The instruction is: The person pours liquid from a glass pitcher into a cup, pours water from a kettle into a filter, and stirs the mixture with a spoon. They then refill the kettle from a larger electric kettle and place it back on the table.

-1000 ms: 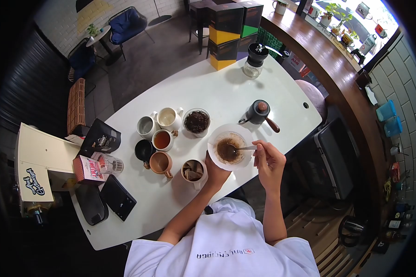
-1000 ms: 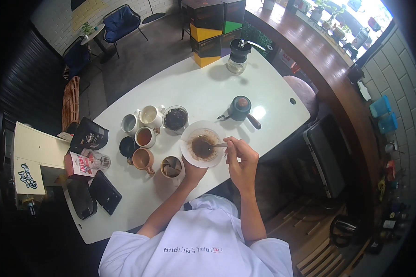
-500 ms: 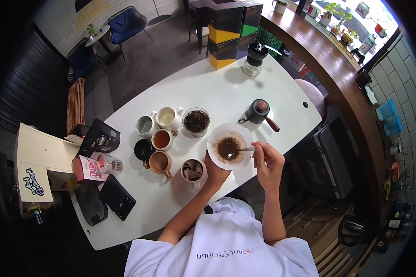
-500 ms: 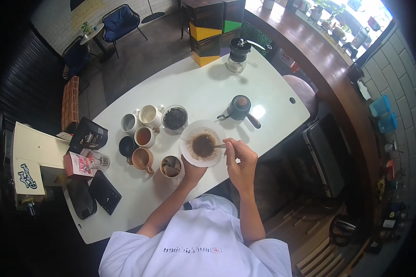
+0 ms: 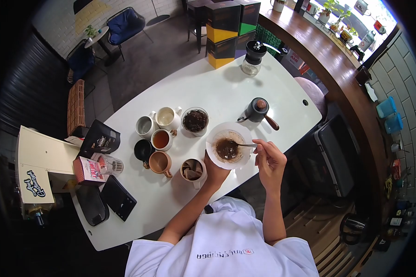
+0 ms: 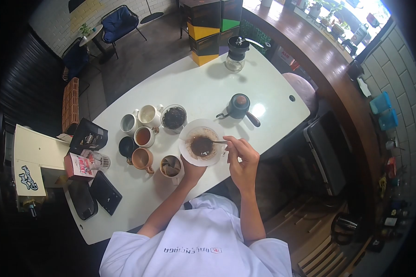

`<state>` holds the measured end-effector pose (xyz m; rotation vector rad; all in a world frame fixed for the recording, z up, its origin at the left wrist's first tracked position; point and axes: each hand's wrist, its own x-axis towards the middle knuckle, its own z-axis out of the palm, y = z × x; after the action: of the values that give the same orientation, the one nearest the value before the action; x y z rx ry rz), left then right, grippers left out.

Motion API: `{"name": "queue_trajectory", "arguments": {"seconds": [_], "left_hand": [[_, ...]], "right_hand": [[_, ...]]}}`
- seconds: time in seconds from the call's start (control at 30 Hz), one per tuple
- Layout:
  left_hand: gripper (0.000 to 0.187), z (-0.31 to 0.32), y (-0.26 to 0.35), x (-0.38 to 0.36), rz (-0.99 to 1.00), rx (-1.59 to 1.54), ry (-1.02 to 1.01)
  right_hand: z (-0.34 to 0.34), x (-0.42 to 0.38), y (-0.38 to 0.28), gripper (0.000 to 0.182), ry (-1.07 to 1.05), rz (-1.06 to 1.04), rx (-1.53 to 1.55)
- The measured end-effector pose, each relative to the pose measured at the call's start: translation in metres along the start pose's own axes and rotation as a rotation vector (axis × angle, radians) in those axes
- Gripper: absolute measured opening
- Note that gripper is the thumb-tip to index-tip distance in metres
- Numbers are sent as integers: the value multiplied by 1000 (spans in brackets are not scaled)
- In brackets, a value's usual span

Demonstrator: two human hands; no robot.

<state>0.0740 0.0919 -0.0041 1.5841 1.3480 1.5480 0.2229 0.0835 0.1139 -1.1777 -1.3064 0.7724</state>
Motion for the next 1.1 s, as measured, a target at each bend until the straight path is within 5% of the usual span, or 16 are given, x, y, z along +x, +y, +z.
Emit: {"name": "queue_trajectory", "arguments": {"seconds": [1.0,1.1], "left_hand": [[69,0,0,-1,-44,-12,18],[74,-2,-1,0,127,176,-27]], "right_hand": [[-1,3,-6,17,-63,-89,-60],[-2,4,-5,16,-33,-115,-55]]}}
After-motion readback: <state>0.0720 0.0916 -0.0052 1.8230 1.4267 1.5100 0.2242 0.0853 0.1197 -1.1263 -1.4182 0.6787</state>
